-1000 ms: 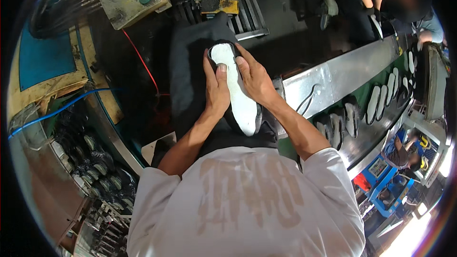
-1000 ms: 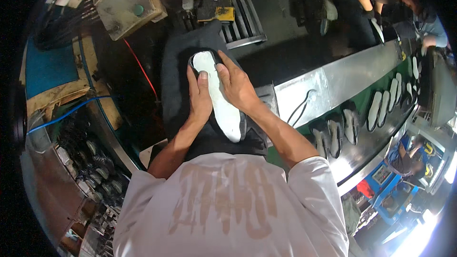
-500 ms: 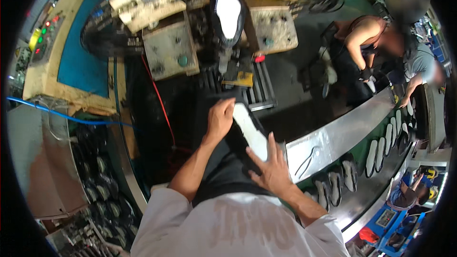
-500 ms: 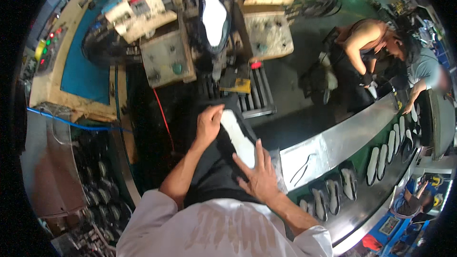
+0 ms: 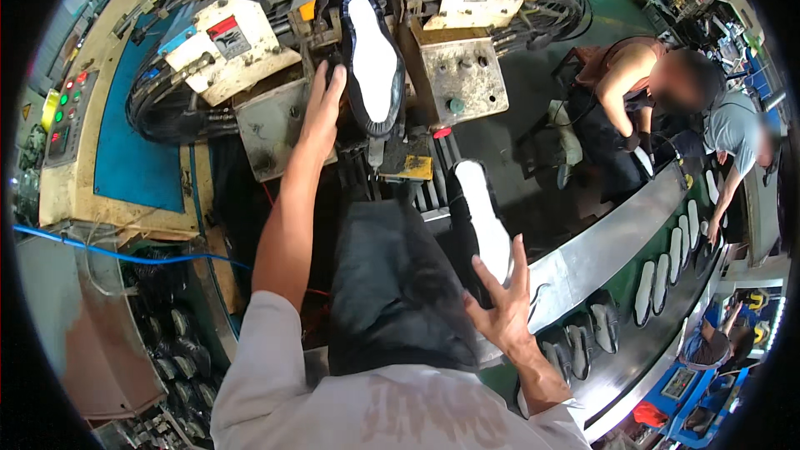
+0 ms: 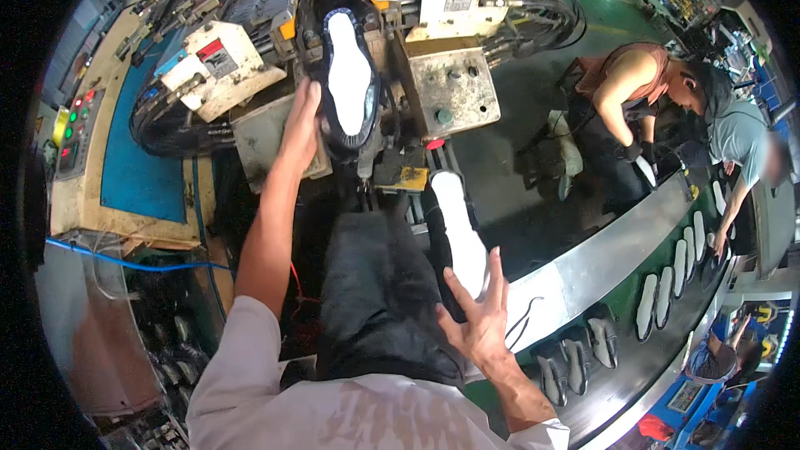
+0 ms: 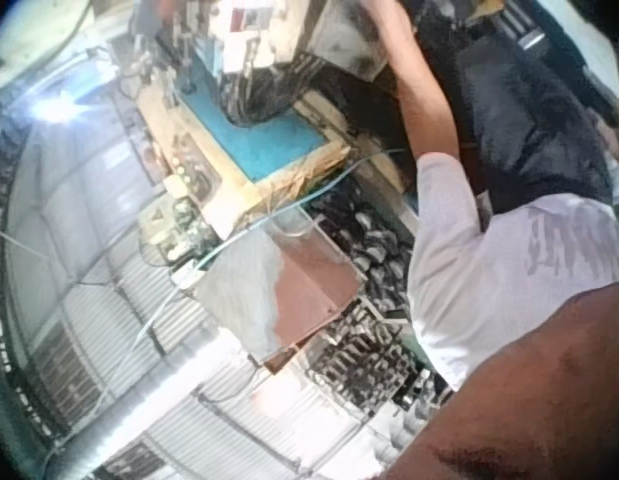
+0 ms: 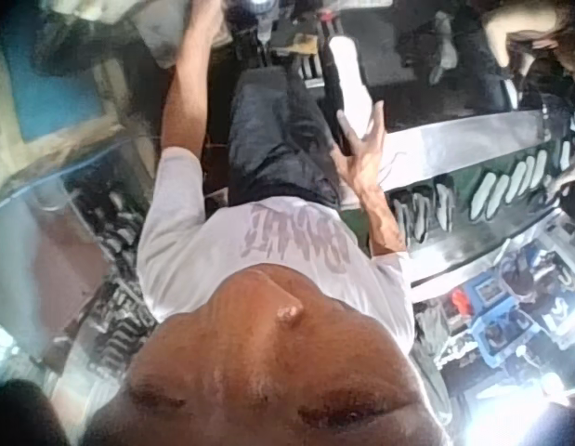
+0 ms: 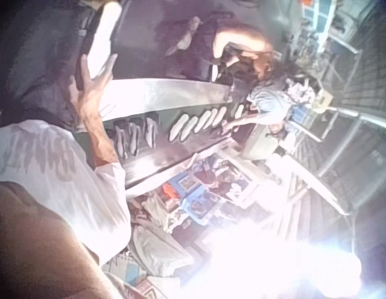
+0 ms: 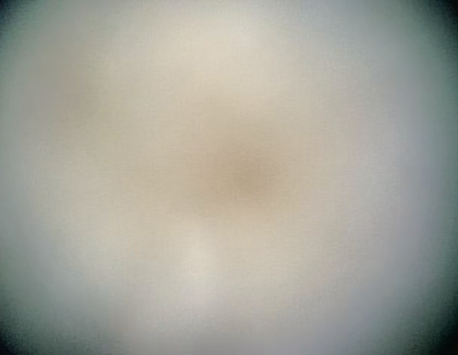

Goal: The recorder is using a sole-attaching machine to bond soles to shoe uppers in a factory assembly line.

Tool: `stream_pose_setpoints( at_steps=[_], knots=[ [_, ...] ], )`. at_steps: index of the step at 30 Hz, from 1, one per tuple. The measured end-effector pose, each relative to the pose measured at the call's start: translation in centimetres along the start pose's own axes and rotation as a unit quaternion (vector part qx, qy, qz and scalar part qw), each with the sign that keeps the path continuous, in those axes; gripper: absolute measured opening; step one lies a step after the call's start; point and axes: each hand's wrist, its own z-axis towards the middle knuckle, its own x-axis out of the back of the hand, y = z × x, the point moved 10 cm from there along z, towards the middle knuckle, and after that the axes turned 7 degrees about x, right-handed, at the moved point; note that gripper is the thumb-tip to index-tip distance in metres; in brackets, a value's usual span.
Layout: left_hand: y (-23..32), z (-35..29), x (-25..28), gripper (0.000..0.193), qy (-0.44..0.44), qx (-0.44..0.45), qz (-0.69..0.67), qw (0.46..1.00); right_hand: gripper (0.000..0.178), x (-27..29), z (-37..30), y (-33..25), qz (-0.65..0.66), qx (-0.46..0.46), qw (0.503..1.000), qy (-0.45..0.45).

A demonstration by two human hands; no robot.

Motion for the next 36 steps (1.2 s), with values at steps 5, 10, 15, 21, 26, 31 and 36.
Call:
stream_pose_setpoints(
  at_steps=[5, 10, 15, 21, 26, 31, 36],
  knots=[
    [4.7, 4.4, -0.5, 0.054, -0.037, -0.231, 0.276, 0.932, 0.07, 2.3, 11.7, -2.9, -0.031, 0.094, 0.994, 0.048],
    [3.7, -4.6, 0.6, 0.072, -0.141, -0.287, 0.313, 0.894, 0.075, 1.1, 24.7, -7.0, -0.032, 0.165, 0.984, 0.064],
    [0.6, -10.3, 8.5, 0.081, -0.112, -0.233, 0.203, 0.944, 0.072, -3.8, 33.9, -8.5, -0.016, 0.18, 0.98, 0.086],
    [-2.5, -17.2, 16.2, 0.084, 0.084, -0.252, 0.178, 0.948, 0.072, -7.8, 33.2, -8.6, -0.018, 0.178, 0.98, 0.091],
    [-5.6, -21.5, 18.4, 0.085, 0.106, -0.28, 0.212, 0.93, 0.077, -9.8, 33.3, -9.8, -0.043, 0.156, 0.985, 0.067],
    [-8.2, -22.8, 17.6, 0.086, 0.109, -0.301, 0.293, 0.901, 0.082, -10.8, 31.8, -12.0, -0.065, 0.248, 0.956, 0.145],
    [-8.6, -21.8, 15.3, 0.088, 0.13, -0.294, 0.342, 0.883, 0.084, -10.9, 32.5, -12.1, -0.104, 0.276, 0.941, 0.168]
  ],
)
